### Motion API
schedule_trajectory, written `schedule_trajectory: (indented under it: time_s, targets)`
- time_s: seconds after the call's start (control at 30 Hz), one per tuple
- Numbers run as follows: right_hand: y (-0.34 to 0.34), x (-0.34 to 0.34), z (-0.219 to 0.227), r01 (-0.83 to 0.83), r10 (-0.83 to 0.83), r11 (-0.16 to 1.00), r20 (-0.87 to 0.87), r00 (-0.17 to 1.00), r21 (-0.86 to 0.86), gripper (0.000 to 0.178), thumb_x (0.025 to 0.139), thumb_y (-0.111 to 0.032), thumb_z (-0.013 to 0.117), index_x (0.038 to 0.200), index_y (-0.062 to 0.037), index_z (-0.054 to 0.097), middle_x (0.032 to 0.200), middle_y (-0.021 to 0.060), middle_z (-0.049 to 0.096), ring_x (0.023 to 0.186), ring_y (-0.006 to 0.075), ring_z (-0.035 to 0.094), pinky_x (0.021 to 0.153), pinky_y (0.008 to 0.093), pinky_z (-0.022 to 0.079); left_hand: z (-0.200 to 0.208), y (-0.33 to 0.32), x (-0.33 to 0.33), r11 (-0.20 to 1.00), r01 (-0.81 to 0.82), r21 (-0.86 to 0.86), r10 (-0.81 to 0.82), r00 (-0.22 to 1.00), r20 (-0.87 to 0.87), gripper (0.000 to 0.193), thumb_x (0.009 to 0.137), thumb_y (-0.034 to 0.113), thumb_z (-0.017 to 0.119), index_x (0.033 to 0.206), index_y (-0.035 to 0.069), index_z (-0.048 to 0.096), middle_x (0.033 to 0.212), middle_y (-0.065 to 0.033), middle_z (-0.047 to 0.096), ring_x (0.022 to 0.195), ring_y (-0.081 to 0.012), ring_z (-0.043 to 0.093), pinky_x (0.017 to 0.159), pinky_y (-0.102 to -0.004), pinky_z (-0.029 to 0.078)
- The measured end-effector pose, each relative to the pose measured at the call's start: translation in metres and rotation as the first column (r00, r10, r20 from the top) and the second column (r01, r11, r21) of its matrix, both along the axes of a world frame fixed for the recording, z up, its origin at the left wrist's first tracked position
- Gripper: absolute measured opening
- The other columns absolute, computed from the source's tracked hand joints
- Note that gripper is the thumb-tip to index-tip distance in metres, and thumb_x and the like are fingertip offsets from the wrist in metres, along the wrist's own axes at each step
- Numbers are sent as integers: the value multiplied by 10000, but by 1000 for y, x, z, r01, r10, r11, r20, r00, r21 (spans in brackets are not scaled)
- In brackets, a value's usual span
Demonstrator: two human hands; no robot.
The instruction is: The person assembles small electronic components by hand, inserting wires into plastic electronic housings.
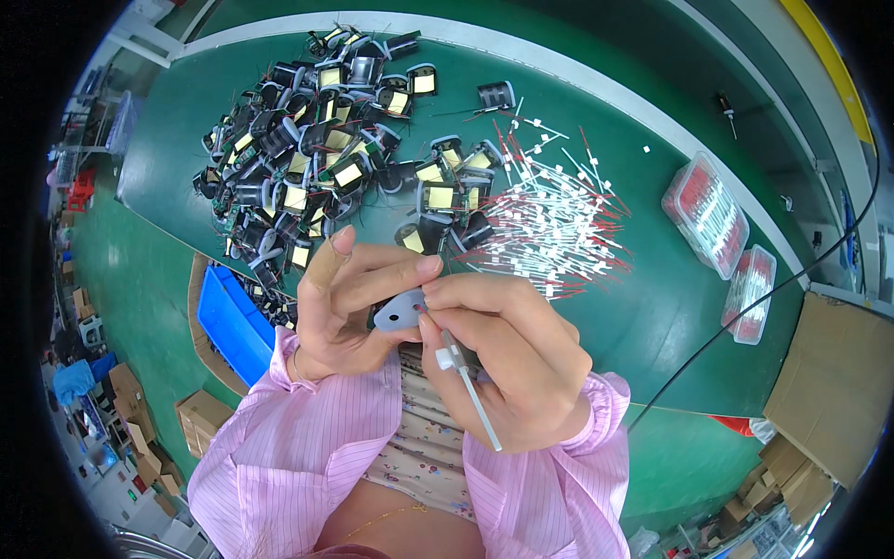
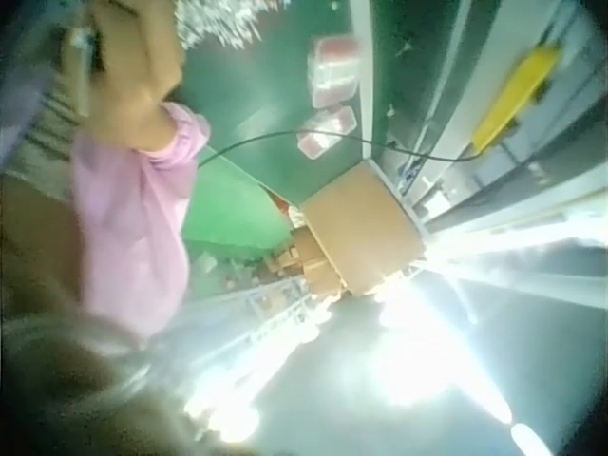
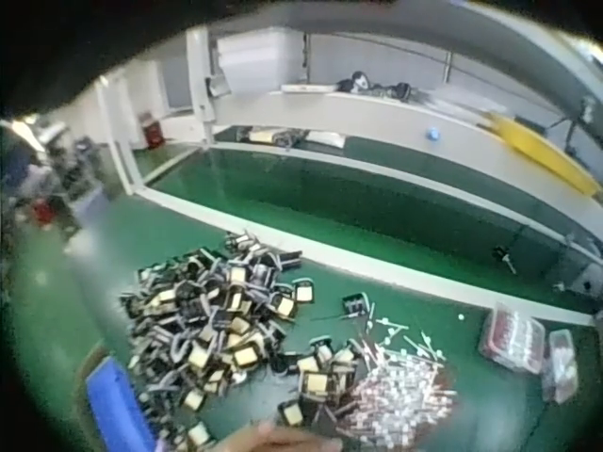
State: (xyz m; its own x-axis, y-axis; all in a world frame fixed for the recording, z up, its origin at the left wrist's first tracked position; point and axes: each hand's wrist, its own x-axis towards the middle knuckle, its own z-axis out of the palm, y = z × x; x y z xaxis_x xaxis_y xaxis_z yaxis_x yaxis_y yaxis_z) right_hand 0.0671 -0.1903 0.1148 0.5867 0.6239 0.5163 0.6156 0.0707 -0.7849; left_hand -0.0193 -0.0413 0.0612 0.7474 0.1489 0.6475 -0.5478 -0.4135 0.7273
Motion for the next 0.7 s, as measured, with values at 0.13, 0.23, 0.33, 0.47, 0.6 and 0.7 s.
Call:
schedule_trajectory:
  time_s: [0.13, 0.23, 0.33, 0.47, 0.6, 0.7]
  targets:
    - [1, 4, 4, -41, 42, 999, 25, 999, -8, 206, 643, 130, 719, 831, 98, 642, 869, 173, 633, 683, 223, 647, 580, 275, 527, 2, 1, -2, 1000, 6, -22, -7, 1000, -22, 957, 673, -8, 788, 1390, -117, 165, 1123, -275, 624, 966, -362, 648, 835, -429, 519]
    - [2, 4, 4, -43, 43, 999, 24, 999, -5, 198, 647, 128, 719, 827, 97, 644, 865, 167, 634, 672, 220, 644, 570, 271, 523, 2, 4, -1, 1000, 18, -5, -18, 1000, -17, 970, 666, -15, 790, 1395, -115, 158, 1127, -276, 622, 980, -365, 644, 846, -428, 517]
    - [2, 5, 4, -50, 50, 999, 7, 999, 0, 192, 648, 129, 717, 824, 94, 647, 860, 159, 636, 658, 213, 639, 560, 269, 517, 1, 5, -2, 999, 34, -3, -34, 999, -11, 980, 663, -20, 790, 1400, -113, 151, 1131, -274, 622, 994, -370, 641, 856, -428, 513]
    - [3, 4, 7, -38, 38, 999, 26, 999, -10, 191, 647, 132, 714, 822, 90, 651, 856, 154, 636, 645, 206, 633, 551, 265, 510, 2, 6, -3, 999, 44, -17, -44, 999, -21, 975, 666, -20, 788, 1401, -115, 155, 1136, -264, 624, 1007, -365, 638, 866, -423, 508]
    - [3, 4, 7, -50, 50, 999, 2, 999, 3, 182, 651, 131, 709, 819, 92, 650, 857, 155, 635, 631, 199, 626, 539, 261, 503, 2, 6, -3, 998, 48, -34, -49, 998, -30, 957, 680, -9, 782, 1400, -120, 161, 1135, -255, 628, 1015, -354, 638, 868, -408, 506]
    - [4, 5, 8, -55, 55, 998, 5, 998, 0, 178, 652, 129, 706, 816, 94, 648, 857, 155, 634, 623, 195, 623, 531, 259, 498, 1, 7, -3, 998, 51, -46, -53, 998, -44, 946, 692, -2, 776, 1398, -127, 159, 1136, -254, 628, 1013, -349, 640, 866, -402, 506]
